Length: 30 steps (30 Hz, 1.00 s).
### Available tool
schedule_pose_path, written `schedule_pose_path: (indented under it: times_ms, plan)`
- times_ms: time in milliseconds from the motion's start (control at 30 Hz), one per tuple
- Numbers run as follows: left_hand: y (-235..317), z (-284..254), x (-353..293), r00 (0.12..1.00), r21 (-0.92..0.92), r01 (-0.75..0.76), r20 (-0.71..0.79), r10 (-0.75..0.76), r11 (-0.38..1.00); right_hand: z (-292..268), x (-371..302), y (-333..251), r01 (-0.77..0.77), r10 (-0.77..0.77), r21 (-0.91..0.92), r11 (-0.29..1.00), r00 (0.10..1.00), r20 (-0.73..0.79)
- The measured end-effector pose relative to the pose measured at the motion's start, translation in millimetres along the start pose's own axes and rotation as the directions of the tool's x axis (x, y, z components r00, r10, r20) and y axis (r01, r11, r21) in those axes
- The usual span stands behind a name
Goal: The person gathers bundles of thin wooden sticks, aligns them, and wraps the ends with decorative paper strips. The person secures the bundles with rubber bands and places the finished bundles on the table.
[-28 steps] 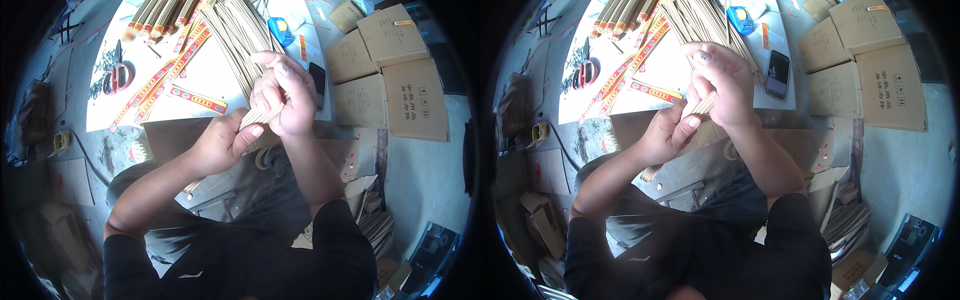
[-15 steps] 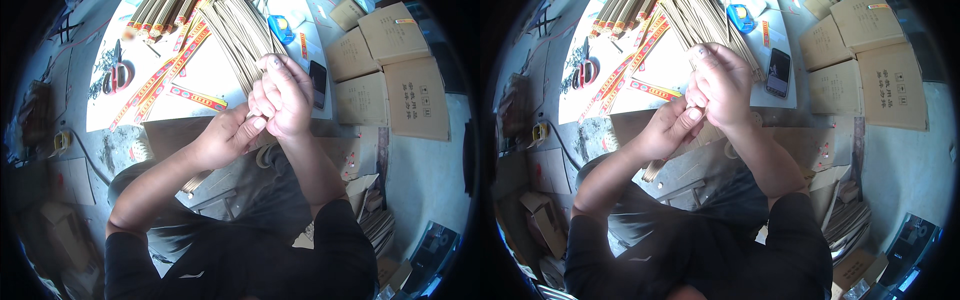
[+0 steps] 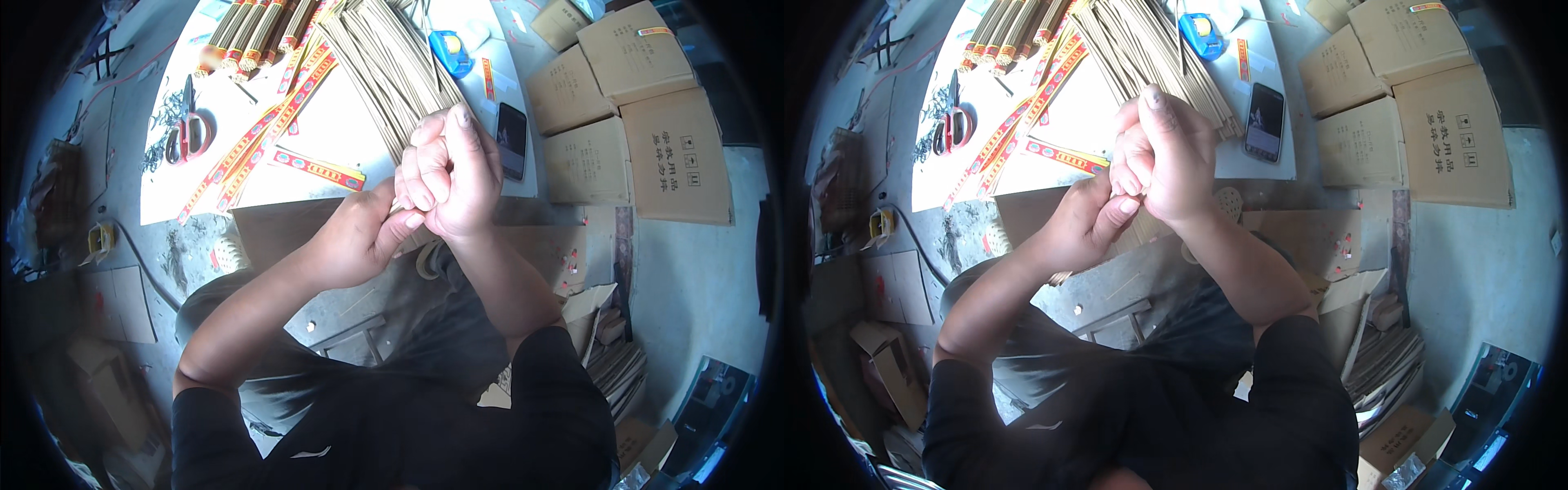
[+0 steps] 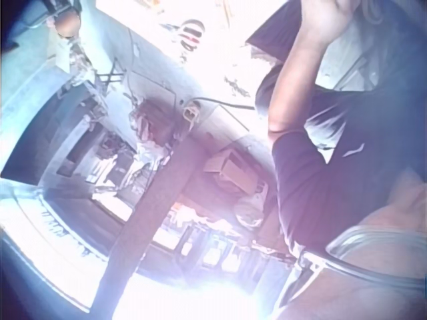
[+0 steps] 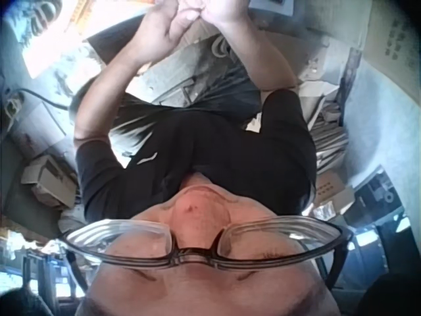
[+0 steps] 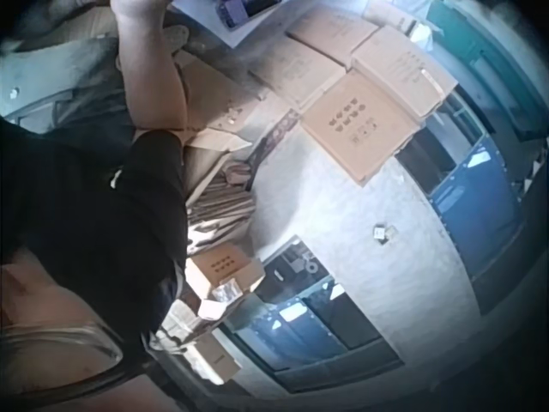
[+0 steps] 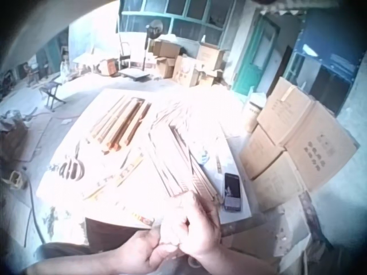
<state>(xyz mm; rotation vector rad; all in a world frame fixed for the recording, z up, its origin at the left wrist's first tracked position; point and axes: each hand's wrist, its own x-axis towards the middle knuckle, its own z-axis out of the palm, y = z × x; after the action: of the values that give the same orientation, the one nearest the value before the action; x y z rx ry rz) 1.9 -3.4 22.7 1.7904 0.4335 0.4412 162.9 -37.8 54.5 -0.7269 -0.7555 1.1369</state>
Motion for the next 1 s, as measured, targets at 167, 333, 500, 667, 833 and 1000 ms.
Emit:
schedule_pose_path:
  times_ms: [167,333,500,667,833,1000]
  plan:
    - [5.6,-2.7,0.5,0.999,-0.235,0.026,0.041,-0.017,0.972,-1.4,-2.0,1.8,0.092,-0.084,-0.079,0.993,0.992,0.096]
    - [4.7,0.1,-4.1,0.988,-0.320,0.092,0.149,-0.046,0.943,1.4,-11.6,0.8,0.051,-0.052,-0.096,0.994,0.999,-0.005]
    - [-15.9,16.4,-12.9,0.999,-0.238,0.039,0.035,-0.031,0.970,-1.6,-20.7,13.1,-0.028,0.020,-0.089,0.996,0.996,-0.089]
    - [-23.6,14.7,-18.5,0.998,-0.203,0.069,0.016,-0.068,0.977,-8.5,-17.7,27.8,-0.035,0.033,-0.133,0.991,0.999,-0.014]
    - [-33.8,13.7,-21.2,0.997,-0.259,0.074,-0.010,-0.079,0.963,-3.6,-10.1,30.3,-0.069,0.073,-0.074,0.995,0.996,0.052]
    - [-33.3,9.3,-20.0,0.996,-0.241,0.078,-0.033,-0.089,0.967,-17.5,-1.2,38.7,0.015,-0.014,-0.003,1.000,0.971,0.238]
